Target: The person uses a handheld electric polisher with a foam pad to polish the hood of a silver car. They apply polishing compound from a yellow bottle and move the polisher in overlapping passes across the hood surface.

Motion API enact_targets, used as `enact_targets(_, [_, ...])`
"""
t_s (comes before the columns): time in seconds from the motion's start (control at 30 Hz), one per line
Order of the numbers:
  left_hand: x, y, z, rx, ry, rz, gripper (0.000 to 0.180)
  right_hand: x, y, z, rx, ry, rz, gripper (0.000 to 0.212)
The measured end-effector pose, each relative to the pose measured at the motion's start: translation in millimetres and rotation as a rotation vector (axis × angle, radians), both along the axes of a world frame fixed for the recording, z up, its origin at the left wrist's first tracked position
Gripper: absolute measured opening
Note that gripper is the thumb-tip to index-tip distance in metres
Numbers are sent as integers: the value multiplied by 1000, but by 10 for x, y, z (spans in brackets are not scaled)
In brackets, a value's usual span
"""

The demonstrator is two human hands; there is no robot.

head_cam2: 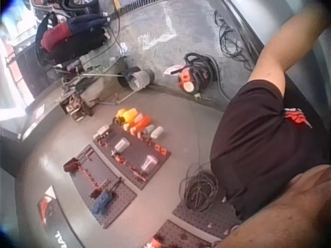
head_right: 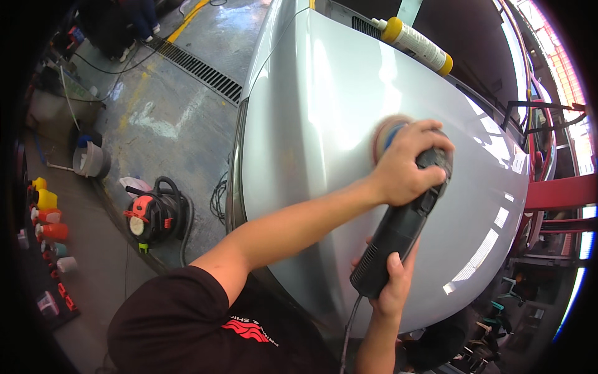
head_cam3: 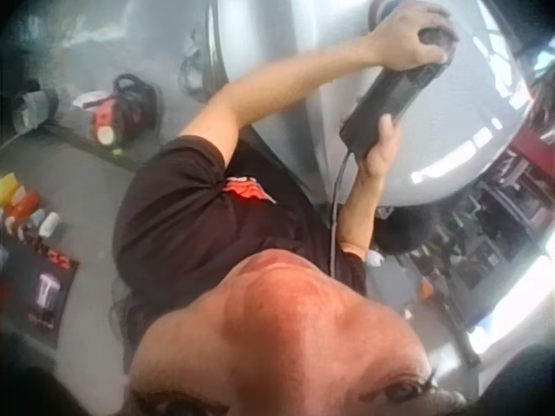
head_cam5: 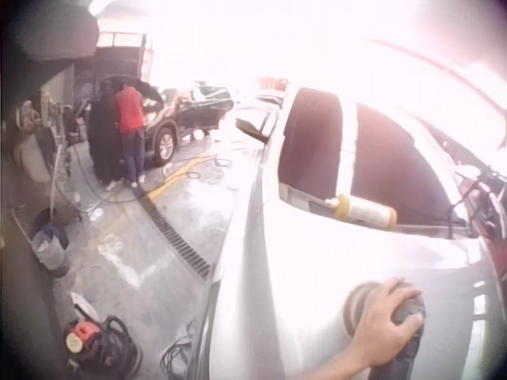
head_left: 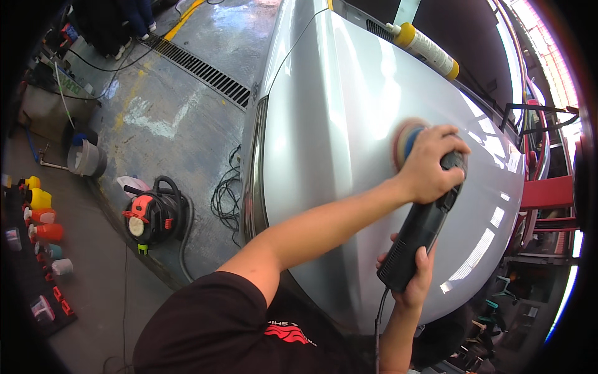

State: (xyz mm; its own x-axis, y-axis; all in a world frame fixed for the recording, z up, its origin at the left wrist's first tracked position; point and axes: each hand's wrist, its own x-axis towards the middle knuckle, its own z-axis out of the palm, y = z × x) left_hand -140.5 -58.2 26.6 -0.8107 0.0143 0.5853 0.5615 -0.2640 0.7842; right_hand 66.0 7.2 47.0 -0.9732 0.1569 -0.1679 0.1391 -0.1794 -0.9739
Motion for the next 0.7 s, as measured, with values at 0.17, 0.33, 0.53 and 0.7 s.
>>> enact_targets(0.17, [-372,-492,40,57,23,93,41,-426,-287,93,15,-27,84,59])
enact_targets(0.33, [-743,-769,92,48,37,152,40,-836,-456,211,35,-22,167,69])
enact_targets(0.53, [-740,-1017,163,36,-62,155,41,-987,-537,264,-8,-50,242,93])
enact_targets(0.7, [-339,-947,56,-75,-19,140,46,-574,-458,218,5,-17,216,98])
